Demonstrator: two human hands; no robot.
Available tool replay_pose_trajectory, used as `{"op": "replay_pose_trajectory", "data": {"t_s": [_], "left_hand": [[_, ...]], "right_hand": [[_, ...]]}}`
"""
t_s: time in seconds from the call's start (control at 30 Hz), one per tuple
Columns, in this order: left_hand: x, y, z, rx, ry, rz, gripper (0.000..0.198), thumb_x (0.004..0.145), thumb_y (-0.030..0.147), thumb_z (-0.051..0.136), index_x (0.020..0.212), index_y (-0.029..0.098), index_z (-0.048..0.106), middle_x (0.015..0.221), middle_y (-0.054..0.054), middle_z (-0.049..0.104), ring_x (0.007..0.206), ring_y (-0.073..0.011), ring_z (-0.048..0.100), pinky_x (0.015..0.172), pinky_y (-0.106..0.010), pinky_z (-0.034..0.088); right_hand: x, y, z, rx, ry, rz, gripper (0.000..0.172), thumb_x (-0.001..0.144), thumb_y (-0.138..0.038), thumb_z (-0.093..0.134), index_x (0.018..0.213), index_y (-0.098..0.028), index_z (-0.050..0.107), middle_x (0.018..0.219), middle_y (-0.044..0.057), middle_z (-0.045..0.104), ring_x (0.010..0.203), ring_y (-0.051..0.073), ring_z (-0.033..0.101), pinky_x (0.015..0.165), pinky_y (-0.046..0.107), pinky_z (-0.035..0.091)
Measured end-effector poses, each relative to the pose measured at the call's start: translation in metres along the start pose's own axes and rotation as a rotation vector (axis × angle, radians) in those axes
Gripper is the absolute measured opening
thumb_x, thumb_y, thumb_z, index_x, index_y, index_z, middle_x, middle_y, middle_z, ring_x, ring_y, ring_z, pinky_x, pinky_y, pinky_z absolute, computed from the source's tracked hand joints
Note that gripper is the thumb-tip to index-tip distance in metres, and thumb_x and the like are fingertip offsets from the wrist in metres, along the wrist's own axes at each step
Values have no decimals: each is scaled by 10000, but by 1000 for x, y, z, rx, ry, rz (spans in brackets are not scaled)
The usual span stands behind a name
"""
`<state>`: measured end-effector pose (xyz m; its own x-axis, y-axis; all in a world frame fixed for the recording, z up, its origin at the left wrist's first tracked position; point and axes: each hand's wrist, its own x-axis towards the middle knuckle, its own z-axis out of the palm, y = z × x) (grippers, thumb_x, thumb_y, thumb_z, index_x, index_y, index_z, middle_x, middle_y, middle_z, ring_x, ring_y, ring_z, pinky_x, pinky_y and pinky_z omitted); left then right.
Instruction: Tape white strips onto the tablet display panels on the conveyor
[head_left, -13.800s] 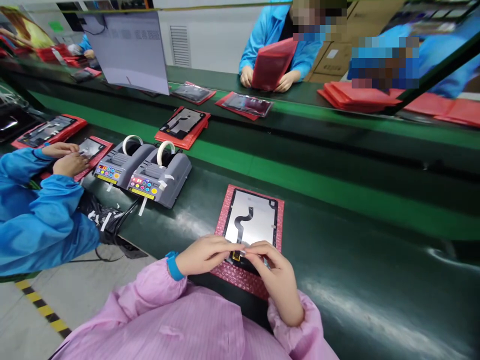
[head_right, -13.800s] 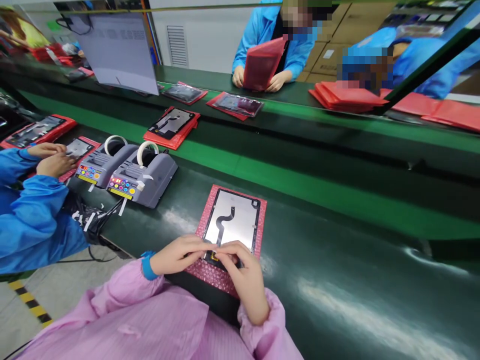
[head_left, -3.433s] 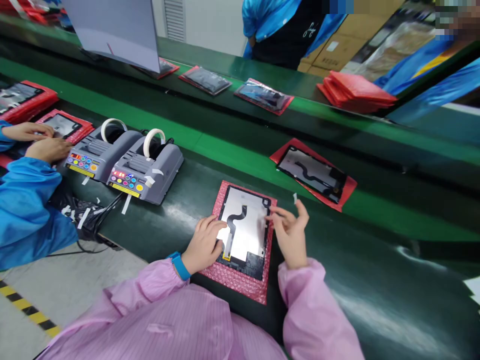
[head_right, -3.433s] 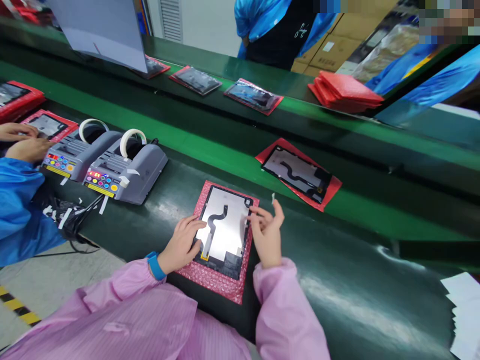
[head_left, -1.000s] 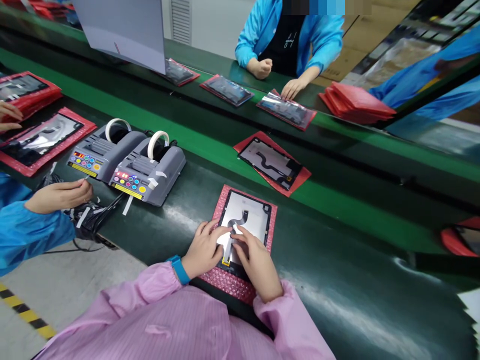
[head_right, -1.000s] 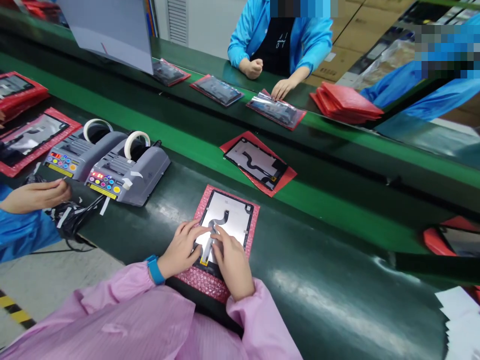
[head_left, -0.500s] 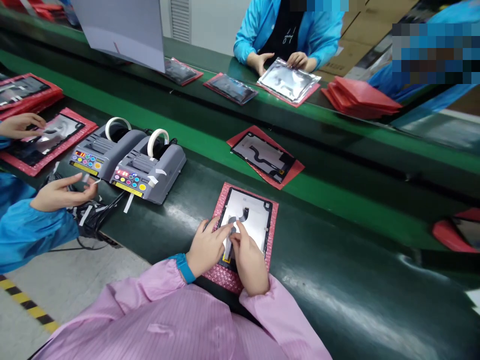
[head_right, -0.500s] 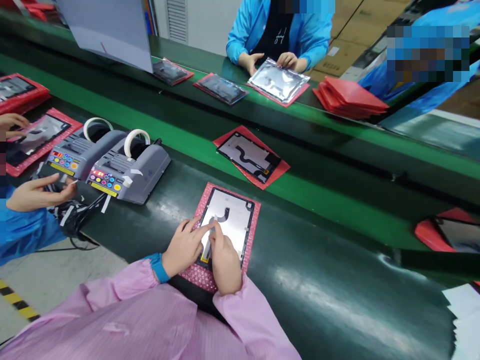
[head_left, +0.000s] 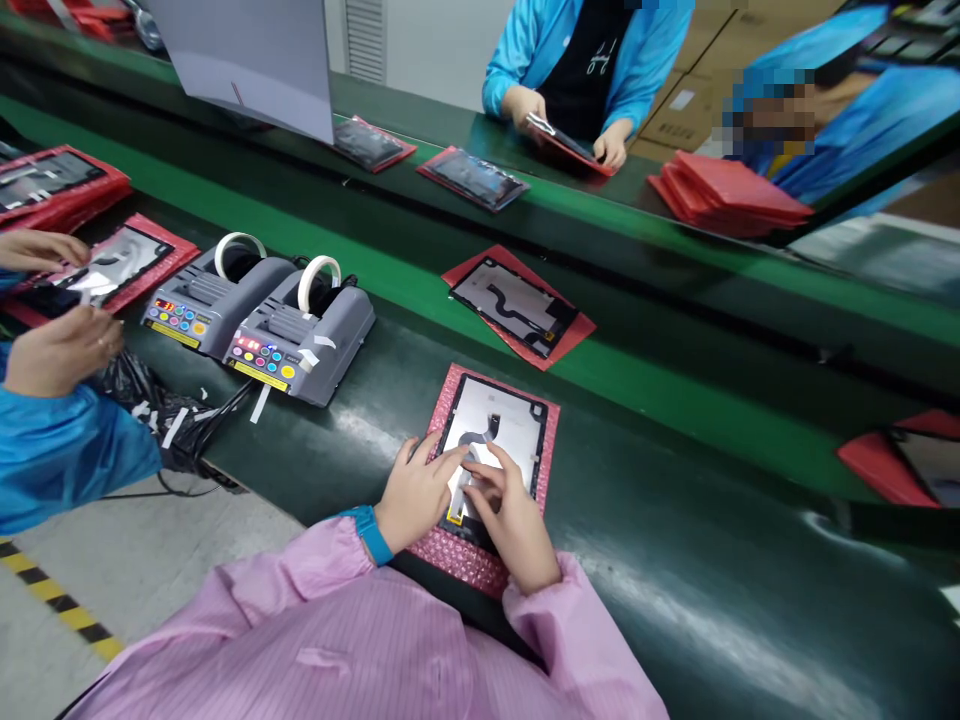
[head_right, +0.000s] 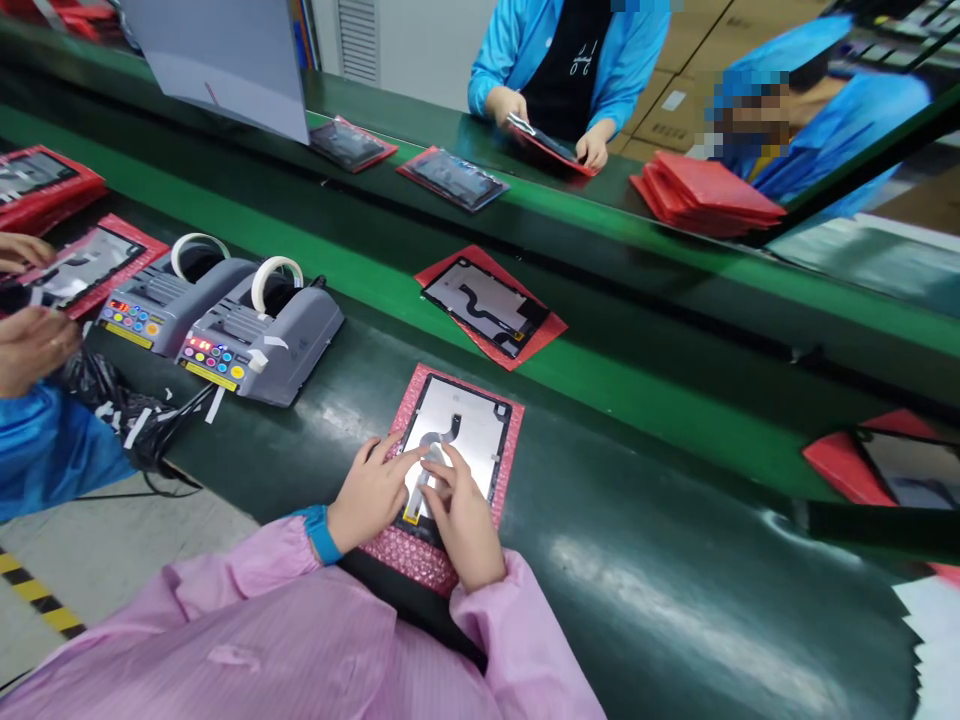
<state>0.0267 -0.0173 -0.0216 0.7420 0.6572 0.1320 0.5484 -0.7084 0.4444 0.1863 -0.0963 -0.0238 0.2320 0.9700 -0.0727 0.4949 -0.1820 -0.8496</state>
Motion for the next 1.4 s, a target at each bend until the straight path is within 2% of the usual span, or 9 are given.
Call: {"op": "replay_pose_trajectory", "data": {"t_s": [0.13,0.3,0.5,0.63,0.73,0.93,1.13,1.3,1.4], "left_hand": [[-1,0,1,-4,3,-3,592,855,100,495,1432,212,425,1336,-55,621,1375,-268,385,1105,-463,295],[-1,-1,2,20,-2,7,531,871,105,478,1393,200,463,1330,-47,626,1371,-273,391,1098,-472,296],[-1,1,1,54,0,21,572,875,138,493,1437,211,420,1388,-48,585,1370,-280,384,1084,-465,305],[0,1,4,42,-14,16,575,870,132,495,1436,203,422,1410,-46,566,1374,-295,370,1084,-482,300],[0,-2,3,-25,-12,3,561,881,124,483,1432,208,426,1373,-56,592,1368,-299,373,1082,-494,308],[-5,-1,-27,-456,53,-3,312,999,252,377,1244,211,566,1240,-76,645,1272,-235,485,1117,-444,319],[-17,11,-56,-716,-150,59,287,976,377,484,932,182,690,868,-53,700,850,-176,637,826,-292,472],[-29,-1,-67,-820,-148,-17,366,994,370,446,851,180,723,837,-51,727,813,-160,653,842,-280,475],[-40,-24,-77,-866,-5,-189,384,985,413,453,872,169,727,904,-71,739,876,-177,665,852,-288,481]], "right_hand": [[8,2,4,-162,42,-92,424,962,-342,516,1373,-264,453,1008,31,738,972,206,682,907,386,531],[11,1,6,-342,70,-246,315,982,-317,478,1284,-245,533,983,53,713,933,229,657,845,391,540],[-14,2,9,-287,139,-245,226,981,-302,487,1196,-240,521,959,52,702,911,230,649,820,393,544],[-44,-7,-2,-127,-40,-253,312,974,-263,504,1277,-276,429,931,14,700,913,198,672,856,375,544],[-59,-24,-21,78,-162,-210,367,985,-228,471,1320,-293,336,862,-16,682,800,150,682,750,293,560],[-53,-47,-46,-4,73,-224,332,954,-258,540,1248,-275,387,886,4,704,804,157,677,759,303,538],[-34,-51,-27,-174,113,-233,205,934,-370,558,1111,-269,533,906,38,723,781,211,657,801,402,522],[-21,-63,-12,-67,66,-282,444,916,-352,589,1311,-280,398,956,37,720,807,215,634,821,410,500],[-13,-69,-8,-16,119,-332,546,908,-318,601,1374,-271,321,1063,69,686,797,200,598,797,406,487]]}}
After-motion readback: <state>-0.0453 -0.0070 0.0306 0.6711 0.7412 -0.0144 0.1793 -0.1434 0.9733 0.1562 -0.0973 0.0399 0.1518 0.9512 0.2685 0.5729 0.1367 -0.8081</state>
